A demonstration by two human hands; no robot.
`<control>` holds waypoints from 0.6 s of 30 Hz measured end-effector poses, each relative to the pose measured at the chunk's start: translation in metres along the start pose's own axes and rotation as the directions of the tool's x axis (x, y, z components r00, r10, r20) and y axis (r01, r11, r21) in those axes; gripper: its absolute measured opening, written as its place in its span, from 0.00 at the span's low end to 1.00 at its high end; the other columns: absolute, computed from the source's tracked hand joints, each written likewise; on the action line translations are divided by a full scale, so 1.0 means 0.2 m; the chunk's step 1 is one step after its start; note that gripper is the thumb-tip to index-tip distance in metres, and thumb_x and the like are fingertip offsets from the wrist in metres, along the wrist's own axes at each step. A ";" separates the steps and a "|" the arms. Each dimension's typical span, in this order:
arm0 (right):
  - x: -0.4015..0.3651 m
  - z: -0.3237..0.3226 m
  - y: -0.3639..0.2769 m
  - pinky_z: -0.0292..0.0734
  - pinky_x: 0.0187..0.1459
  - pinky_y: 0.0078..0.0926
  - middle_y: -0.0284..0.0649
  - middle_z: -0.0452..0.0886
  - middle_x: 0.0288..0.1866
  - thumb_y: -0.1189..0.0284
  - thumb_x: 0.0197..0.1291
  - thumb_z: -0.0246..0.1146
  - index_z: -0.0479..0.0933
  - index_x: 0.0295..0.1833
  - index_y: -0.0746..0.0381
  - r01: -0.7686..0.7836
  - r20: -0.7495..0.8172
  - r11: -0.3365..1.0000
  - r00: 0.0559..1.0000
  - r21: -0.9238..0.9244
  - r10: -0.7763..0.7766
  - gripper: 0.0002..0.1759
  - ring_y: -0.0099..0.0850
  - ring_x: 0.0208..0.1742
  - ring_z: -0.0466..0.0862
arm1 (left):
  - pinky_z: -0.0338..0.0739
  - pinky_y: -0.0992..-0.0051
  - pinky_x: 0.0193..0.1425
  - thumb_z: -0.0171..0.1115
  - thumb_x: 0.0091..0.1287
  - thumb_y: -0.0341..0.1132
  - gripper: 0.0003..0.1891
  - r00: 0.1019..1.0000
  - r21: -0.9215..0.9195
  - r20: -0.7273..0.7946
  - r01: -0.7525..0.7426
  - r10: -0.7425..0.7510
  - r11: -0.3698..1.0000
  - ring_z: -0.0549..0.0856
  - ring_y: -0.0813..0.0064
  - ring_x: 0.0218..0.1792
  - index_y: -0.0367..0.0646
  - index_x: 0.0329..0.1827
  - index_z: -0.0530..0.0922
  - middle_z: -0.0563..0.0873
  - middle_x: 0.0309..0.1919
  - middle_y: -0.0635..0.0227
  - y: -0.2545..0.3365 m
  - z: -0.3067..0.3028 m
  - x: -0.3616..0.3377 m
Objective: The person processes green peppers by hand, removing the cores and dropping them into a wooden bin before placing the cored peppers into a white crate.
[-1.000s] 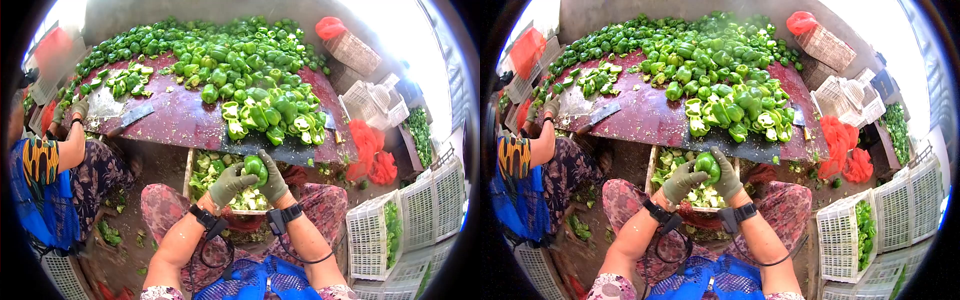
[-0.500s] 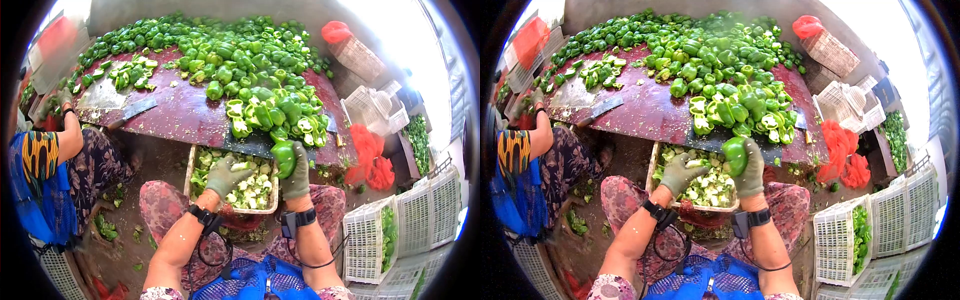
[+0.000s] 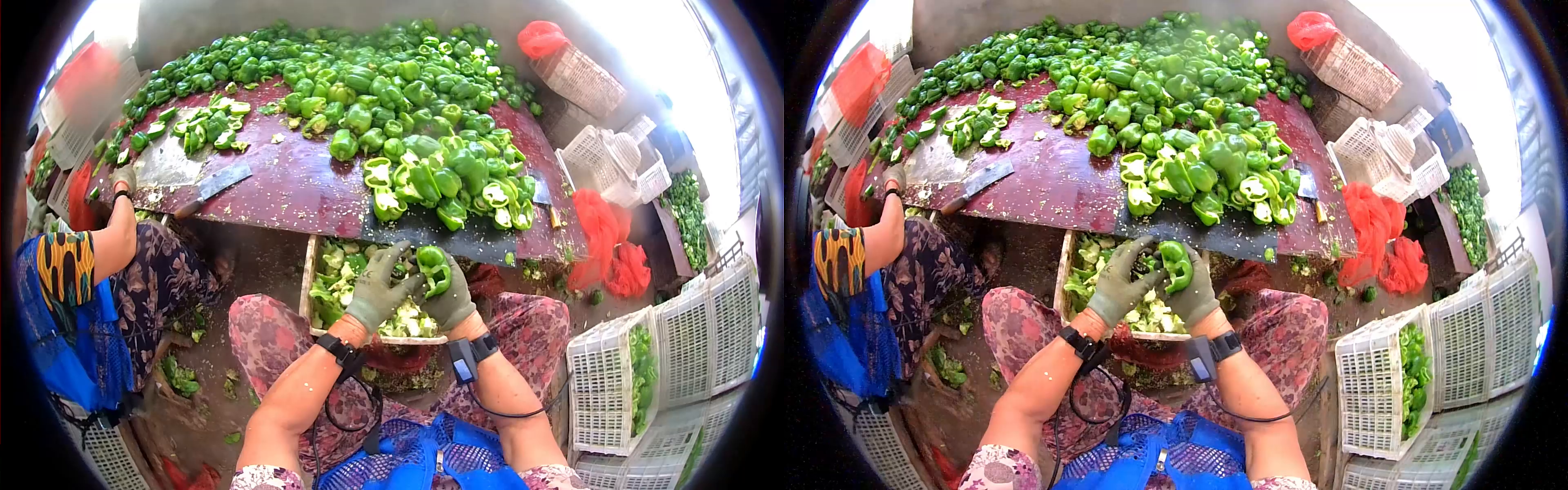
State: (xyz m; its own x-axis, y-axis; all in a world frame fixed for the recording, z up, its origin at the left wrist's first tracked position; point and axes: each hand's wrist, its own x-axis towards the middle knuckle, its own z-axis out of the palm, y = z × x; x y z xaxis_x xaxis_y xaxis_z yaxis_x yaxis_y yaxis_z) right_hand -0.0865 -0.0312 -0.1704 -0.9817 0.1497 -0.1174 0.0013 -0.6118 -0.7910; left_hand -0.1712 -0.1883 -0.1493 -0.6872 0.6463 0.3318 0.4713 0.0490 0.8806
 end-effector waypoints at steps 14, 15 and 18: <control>-0.66 -0.14 -0.63 0.76 0.22 0.22 0.36 0.83 0.40 0.42 0.64 0.54 0.77 0.51 0.59 0.260 -0.591 0.881 0.663 -0.395 -0.460 0.30 0.22 0.28 0.79 | 0.75 0.63 0.58 0.60 0.66 0.40 0.18 0.992 0.159 0.073 0.091 -0.104 0.983 0.80 0.55 0.53 0.48 0.58 0.76 0.81 0.52 0.57 -0.06 0.05 -0.04; -0.84 -0.40 -0.78 0.74 0.19 0.21 0.35 0.82 0.36 0.46 0.68 0.51 0.78 0.51 0.60 0.337 -0.635 0.852 0.568 -0.401 -0.523 0.28 0.22 0.26 0.77 | 0.74 0.63 0.59 0.60 0.66 0.39 0.17 0.980 0.153 0.069 0.174 -0.186 0.973 0.80 0.55 0.53 0.46 0.57 0.77 0.82 0.51 0.56 -0.04 0.04 -0.03; -1.62 -1.08 -1.28 0.76 0.31 0.27 0.33 0.78 0.33 0.43 0.66 0.49 0.78 0.55 0.62 0.413 -0.473 0.644 0.447 -0.644 -0.759 0.33 0.26 0.28 0.77 | 0.74 0.63 0.59 0.60 0.66 0.37 0.15 0.983 0.056 0.010 0.183 -0.184 0.982 0.81 0.54 0.53 0.42 0.53 0.78 0.82 0.49 0.53 -0.02 0.01 -0.03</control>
State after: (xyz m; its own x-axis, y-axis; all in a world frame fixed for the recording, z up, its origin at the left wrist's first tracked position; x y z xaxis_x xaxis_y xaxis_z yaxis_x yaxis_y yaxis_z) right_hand 0.2731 0.2448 -0.0589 -0.3498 0.8987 0.2643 -0.2819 0.1681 -0.9446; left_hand -0.1684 -0.1909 -0.1561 -0.7563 0.6342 0.1608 0.3680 0.2091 0.9060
